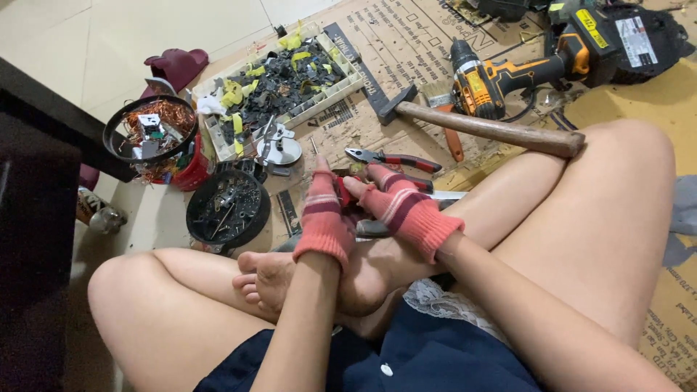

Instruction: A person sitting on the floor uses pliers and a hammer to disassemble a small electronic transformer on a cardboard workspace.

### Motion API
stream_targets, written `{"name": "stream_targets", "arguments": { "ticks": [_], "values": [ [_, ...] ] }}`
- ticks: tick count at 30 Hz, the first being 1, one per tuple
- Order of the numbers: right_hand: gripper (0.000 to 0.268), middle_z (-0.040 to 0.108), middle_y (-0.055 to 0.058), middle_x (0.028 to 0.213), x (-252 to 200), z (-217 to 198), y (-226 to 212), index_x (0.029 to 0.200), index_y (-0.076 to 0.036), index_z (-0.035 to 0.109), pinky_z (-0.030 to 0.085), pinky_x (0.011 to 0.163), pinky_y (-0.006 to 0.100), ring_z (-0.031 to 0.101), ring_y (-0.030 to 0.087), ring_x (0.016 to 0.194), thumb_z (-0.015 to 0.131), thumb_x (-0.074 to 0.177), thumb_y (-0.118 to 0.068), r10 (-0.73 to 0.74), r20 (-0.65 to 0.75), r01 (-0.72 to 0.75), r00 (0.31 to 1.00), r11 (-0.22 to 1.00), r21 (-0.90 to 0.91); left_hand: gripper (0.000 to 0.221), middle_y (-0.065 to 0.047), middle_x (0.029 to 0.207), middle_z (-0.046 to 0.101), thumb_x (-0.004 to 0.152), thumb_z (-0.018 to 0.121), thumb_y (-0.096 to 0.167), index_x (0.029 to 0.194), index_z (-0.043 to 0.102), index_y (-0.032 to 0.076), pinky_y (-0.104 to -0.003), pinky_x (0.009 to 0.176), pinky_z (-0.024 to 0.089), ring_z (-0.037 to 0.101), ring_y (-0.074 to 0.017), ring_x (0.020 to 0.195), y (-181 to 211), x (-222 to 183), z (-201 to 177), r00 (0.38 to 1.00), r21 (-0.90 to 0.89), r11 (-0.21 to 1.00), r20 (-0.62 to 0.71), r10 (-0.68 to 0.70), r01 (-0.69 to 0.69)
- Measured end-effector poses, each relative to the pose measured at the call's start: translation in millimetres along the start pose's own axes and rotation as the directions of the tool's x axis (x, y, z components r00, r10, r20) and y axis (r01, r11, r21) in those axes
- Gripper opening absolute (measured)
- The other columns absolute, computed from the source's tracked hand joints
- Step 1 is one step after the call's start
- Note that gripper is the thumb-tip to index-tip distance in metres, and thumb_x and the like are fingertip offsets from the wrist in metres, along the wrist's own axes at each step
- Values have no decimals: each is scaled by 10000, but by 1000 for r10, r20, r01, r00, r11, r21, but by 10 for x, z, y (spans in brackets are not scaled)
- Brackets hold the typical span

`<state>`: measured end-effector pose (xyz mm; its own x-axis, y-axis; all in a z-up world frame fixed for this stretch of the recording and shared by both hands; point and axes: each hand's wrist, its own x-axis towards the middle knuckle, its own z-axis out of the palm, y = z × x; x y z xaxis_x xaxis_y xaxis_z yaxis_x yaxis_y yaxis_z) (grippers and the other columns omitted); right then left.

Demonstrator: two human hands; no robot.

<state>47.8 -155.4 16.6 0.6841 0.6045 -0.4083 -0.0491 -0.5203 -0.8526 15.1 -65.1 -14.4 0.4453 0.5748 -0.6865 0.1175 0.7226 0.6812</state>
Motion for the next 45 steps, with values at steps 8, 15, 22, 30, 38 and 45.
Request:
{"name": "stream_targets", "arguments": {
  "ticks": [8, 15, 22, 30, 38, 45],
  "values": [
    [449, 694, 233, 1103, 316, 59, 354, 1165, -68, 680, 515, 1045, 478, 662, 378, 1168, 652, 926, -446, -102, 34, 102, 994, 995, 16, 835, -232, 1303, 661, 849, 506, 739, 1254, 669, 27, -477, 1035, 542, 635, -379, 1226, 109, -96, -60, 989, 462, 881, -45, 141, -104],
    [523, 692, 275, 1186, 283, 51, 290, 1271, -65, 631, 550, 1004, 495, 691, 384, 1150, 637, 942, -471, -65, 61, 63, 996, 997, 34, 767, -254, 1385, 575, 958, 377, 603, 1460, 506, 38, -532, 1104, 488, 567, -426, 1306, 180, -354, -24, 988, 615, 776, 40, 147, -140],
    [611, 570, 226, 1423, 227, 41, 196, 1403, -90, 555, 400, 1161, 516, 507, 391, 1377, 580, 966, -516, -61, 48, 67, 997, 988, -141, 852, -231, 1223, 671, 884, 455, 754, 1330, 594, 42, -538, 1025, 540, 636, -382, 1176, -18, 452, -225, 991, 333, 933, 60, 120, -134],
    [571, 624, 169, 1378, 112, -11, 266, 1355, -149, 583, 408, 1150, 496, 539, 337, 1352, 507, 982, -575, -165, -13, 156, 986, 953, -261, 811, -232, 1173, 678, 900, 429, 749, 1280, 615, 58, -523, 974, 576, 671, -374, 1114, 85, 265, -267, 978, 467, 860, 118, 173, -209],
    [582, 604, 269, 1379, 327, 138, 478, 1393, -1, 555, 368, 1170, 515, 526, 409, 1353, 524, 1022, -449, -277, -20, 278, 961, 960, 38, 634, -212, 1203, 668, 931, 501, 680, 1292, 529, 159, -495, 1011, 553, 667, -338, 1121, 119, 342, -260, 987, 161, 986, 161, 12, -38],
    [466, 604, 44, 1024, 329, 129, 413, 1306, -49, 624, 527, 988, 399, 601, 215, 1033, 718, 933, -312, -325, -11, 323, 946, 934, 156, 508, -170, 992, 630, 953, 583, 552, 1107, 576, 68, -499, 925, 571, 646, -305, 935, 194, 231, -191, 977, -201, 978, 211, -21, 64]
  ]
}}
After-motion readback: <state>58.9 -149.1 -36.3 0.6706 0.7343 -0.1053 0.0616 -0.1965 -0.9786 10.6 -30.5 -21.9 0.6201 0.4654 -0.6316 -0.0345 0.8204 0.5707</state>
